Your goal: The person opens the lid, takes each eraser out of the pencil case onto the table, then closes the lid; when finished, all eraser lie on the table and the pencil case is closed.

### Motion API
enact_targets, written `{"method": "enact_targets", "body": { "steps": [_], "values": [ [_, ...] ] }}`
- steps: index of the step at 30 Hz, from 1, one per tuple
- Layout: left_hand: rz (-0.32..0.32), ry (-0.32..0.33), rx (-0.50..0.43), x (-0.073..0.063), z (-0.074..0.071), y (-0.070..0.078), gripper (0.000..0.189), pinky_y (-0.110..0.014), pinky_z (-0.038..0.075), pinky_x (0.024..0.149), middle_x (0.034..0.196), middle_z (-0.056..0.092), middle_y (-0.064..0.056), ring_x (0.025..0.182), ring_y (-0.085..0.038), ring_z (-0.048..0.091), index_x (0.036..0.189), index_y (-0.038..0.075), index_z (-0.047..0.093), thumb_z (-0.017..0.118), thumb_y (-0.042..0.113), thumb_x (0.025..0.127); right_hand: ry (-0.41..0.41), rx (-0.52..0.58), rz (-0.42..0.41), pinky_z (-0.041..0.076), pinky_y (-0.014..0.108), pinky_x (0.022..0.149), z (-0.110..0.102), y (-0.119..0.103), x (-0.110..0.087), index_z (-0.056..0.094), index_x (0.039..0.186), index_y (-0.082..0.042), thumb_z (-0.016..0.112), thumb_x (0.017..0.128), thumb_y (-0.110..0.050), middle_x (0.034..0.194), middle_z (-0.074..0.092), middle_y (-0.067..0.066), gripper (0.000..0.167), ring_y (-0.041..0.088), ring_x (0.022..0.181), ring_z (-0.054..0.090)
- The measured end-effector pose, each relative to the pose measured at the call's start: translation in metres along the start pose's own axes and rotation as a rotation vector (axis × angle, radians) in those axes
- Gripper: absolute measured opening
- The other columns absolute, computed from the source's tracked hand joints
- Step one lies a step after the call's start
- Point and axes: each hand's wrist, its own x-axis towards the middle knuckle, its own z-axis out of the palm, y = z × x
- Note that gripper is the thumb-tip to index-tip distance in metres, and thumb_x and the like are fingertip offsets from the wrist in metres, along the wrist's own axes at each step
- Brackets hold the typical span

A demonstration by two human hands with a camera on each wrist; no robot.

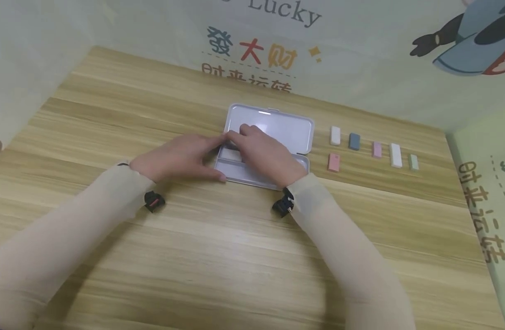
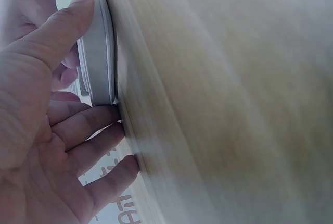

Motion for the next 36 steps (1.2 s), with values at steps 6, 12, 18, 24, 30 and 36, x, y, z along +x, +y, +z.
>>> {"method": "enact_targets", "body": {
  "steps": [6,12,18,24,30,36],
  "values": [
    [-0.017,-0.009,-0.022,0.0,0.001,0.0,0.101,-0.045,0.047,0.117,0.15,0.061,-0.009,0.133,-0.025,0.062,0.165,0.018,0.033,0.082,0.055,0.086,-0.022,0.051,-0.009,0.056,0.039,0.09,-0.003,0.004,-0.005,0.064,0.139,-0.019,0.06,0.101,-0.003,0.111,0.065,0.012,0.041,0.024,0.097,0.061],
    [-0.014,-0.006,-0.012,0.001,0.0,0.001,0.102,-0.044,0.047,0.118,0.152,0.06,-0.01,0.135,-0.027,0.061,0.166,0.016,0.031,0.082,0.054,0.086,-0.093,0.103,0.039,0.057,0.044,0.097,-0.01,0.005,-0.005,0.062,0.141,-0.018,0.057,0.104,-0.003,0.121,0.066,0.014,0.041,0.027,0.109,0.066],
    [-0.018,-0.013,-0.016,0.0,-0.001,0.002,0.101,-0.044,0.048,0.116,0.148,0.062,-0.01,0.13,-0.025,0.063,0.165,0.015,0.033,0.082,0.054,0.086,-0.075,0.104,0.032,0.058,0.042,0.096,-0.007,0.01,-0.007,0.063,0.14,-0.016,0.06,0.105,-0.008,0.12,0.07,0.012,0.035,0.026,0.109,0.069],
    [-0.021,-0.013,-0.018,0.0,-0.002,0.003,0.099,-0.044,0.048,0.116,0.145,0.064,-0.009,0.128,-0.025,0.063,0.163,0.015,0.036,0.083,0.054,0.085,-0.026,0.106,0.018,0.059,0.039,0.092,-0.008,0.013,-0.011,0.063,0.139,-0.015,0.063,0.104,-0.01,0.124,0.072,0.011,0.036,0.023,0.106,0.069],
    [-0.015,-0.017,-0.035,0.0,-0.003,0.004,0.098,-0.044,0.047,0.117,0.143,0.065,-0.008,0.127,-0.024,0.063,0.163,0.015,0.037,0.084,0.052,0.085,0.029,0.129,0.012,0.059,0.041,0.097,-0.008,0.019,-0.023,0.06,0.142,-0.013,0.065,0.103,-0.007,0.124,0.07,0.011,0.041,0.025,0.107,0.068],
    [-0.025,-0.016,-0.052,-0.001,-0.002,0.004,0.098,-0.043,0.048,0.115,0.14,0.066,-0.008,0.121,-0.023,0.063,0.163,0.014,0.037,0.085,0.05,0.085,0.085,0.254,0.065,0.057,0.047,0.104,-0.007,0.031,-0.042,0.059,0.143,-0.008,0.064,0.102,-0.002,0.126,0.07,0.016,0.042,0.031,0.116,0.068]
  ]
}}
